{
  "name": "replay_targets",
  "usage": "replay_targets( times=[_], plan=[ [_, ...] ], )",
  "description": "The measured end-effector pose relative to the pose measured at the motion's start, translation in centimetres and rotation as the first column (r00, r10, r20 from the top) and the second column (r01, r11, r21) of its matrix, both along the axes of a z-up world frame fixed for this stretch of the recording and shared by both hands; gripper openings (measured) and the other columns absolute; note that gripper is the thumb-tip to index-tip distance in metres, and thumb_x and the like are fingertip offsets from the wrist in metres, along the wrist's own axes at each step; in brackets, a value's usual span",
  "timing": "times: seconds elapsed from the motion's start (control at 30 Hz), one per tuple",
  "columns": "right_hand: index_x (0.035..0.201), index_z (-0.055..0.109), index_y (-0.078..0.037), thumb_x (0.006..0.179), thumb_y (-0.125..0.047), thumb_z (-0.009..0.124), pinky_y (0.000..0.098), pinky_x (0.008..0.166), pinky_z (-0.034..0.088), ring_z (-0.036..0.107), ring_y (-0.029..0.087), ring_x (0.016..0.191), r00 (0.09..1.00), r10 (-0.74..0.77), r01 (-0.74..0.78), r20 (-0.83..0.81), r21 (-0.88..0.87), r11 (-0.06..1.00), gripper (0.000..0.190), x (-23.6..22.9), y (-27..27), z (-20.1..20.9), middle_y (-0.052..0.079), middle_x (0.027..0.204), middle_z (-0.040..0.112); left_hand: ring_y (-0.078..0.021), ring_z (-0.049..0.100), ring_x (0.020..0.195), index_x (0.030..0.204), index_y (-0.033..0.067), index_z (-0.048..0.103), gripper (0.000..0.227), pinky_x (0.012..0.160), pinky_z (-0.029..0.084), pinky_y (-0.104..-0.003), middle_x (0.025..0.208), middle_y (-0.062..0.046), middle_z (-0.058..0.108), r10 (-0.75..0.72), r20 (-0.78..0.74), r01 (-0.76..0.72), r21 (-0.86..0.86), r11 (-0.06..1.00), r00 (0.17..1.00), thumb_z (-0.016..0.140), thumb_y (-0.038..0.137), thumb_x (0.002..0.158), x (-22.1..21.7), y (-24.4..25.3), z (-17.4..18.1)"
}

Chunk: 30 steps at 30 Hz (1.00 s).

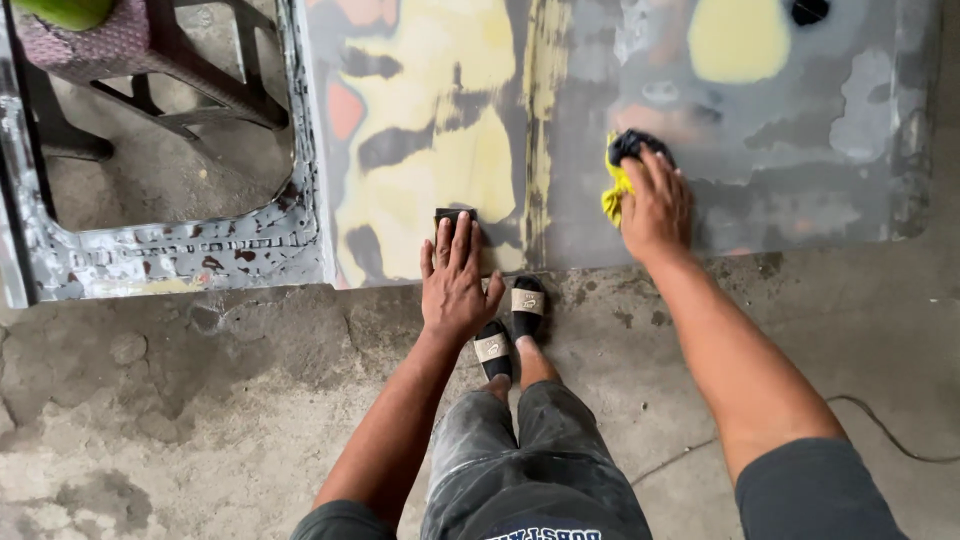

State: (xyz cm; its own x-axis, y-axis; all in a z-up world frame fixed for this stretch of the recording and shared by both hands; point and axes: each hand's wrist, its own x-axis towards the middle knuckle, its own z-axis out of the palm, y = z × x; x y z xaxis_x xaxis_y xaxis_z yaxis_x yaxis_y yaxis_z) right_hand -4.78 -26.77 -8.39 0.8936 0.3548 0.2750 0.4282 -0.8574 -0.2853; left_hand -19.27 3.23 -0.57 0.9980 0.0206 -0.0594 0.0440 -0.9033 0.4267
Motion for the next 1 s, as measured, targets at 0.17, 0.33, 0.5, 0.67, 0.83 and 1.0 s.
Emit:
replay_targets(
  times=[0.17, 0.33, 0.5, 0.67, 0.83, 1.0],
  plan=[
    [0.141, 0.056, -0.009, 0.095, -0.014, 0.060, 0.0588, 0.122, 0.025, 0.041, 0.039, 0.147, 0.994, -0.040, 0.044, -0.105, 0.034, 0.998, 0.046, -1.5, 6.8, 6.5, 0.017, 0.156, 0.048, -0.0349, 0.020, 0.156, 0.156, 0.0042, 0.038, 0.082, 0.123, 0.015, -0.058, 0.167, -0.014, 0.025, -0.103, 0.005, 0.103, -0.028, 0.994, 0.995, 0.059, 0.045, 0.088, 1.1, -2.3, 0.8],
    [0.156, 0.046, -0.011, 0.104, -0.030, 0.051, 0.0576, 0.127, 0.021, 0.034, 0.036, 0.153, 0.958, 0.196, -0.168, -0.211, 0.141, 0.976, 0.055, -4.0, 10.7, 5.3, 0.011, 0.165, 0.039, -0.0337, 0.022, 0.155, 0.150, 0.0108, 0.045, 0.075, 0.123, 0.014, -0.060, 0.167, -0.010, 0.027, -0.196, -0.083, 0.190, -0.079, 0.979, 0.977, 0.061, 0.045, 0.086, 3.1, -3.7, 0.2],
    [0.163, 0.034, -0.015, 0.106, -0.048, 0.038, 0.0609, 0.124, 0.011, 0.028, 0.036, 0.155, 0.938, 0.172, -0.174, -0.301, 0.019, 0.985, 0.066, 1.2, 12.3, 3.3, 0.007, 0.171, 0.028, -0.0355, 0.024, 0.155, 0.154, 0.0045, 0.042, 0.079, 0.123, 0.017, -0.060, 0.165, -0.013, 0.030, -0.115, -0.019, 0.114, -0.035, 0.993, 0.993, 0.061, 0.039, 0.086, 5.0, -4.2, 0.1],
    [0.165, 0.029, -0.015, 0.107, -0.052, 0.036, 0.0605, 0.124, 0.007, 0.024, 0.038, 0.155, 0.937, 0.143, -0.165, -0.319, -0.041, 0.985, 0.069, 7.4, 14.0, 4.1, 0.007, 0.172, 0.023, -0.0331, 0.025, 0.155, 0.154, 0.0063, 0.042, 0.078, 0.122, 0.017, -0.060, 0.166, -0.011, 0.030, -0.098, -0.043, 0.096, -0.047, 0.994, 0.994, 0.062, 0.038, 0.085, 5.1, -4.2, 0.6],
    [0.165, 0.028, -0.015, 0.107, -0.055, 0.036, 0.0605, 0.125, 0.006, 0.024, 0.039, 0.155, 0.934, 0.122, -0.151, -0.336, -0.062, 0.987, 0.070, 8.4, 14.4, 5.0, 0.006, 0.172, 0.022, -0.0325, 0.023, 0.155, 0.154, 0.0051, 0.042, 0.080, 0.122, 0.016, -0.060, 0.166, -0.011, 0.029, -0.100, -0.059, 0.096, -0.059, 0.994, 0.993, 0.063, 0.039, 0.084, 5.2, -4.2, 0.4],
    [0.165, 0.030, -0.016, 0.107, -0.052, 0.037, 0.0635, 0.124, 0.005, 0.025, 0.040, 0.155, 0.940, 0.157, -0.182, -0.303, -0.057, 0.982, 0.068, 5.8, 13.2, 5.3, 0.006, 0.172, 0.025, -0.0307, 0.022, 0.156, 0.155, 0.0074, 0.042, 0.080, 0.123, 0.014, -0.061, 0.167, -0.009, 0.028, -0.098, -0.082, 0.096, -0.024, 0.995, 0.992, 0.062, 0.039, 0.083, 4.9, -4.2, 0.1]
  ],
)
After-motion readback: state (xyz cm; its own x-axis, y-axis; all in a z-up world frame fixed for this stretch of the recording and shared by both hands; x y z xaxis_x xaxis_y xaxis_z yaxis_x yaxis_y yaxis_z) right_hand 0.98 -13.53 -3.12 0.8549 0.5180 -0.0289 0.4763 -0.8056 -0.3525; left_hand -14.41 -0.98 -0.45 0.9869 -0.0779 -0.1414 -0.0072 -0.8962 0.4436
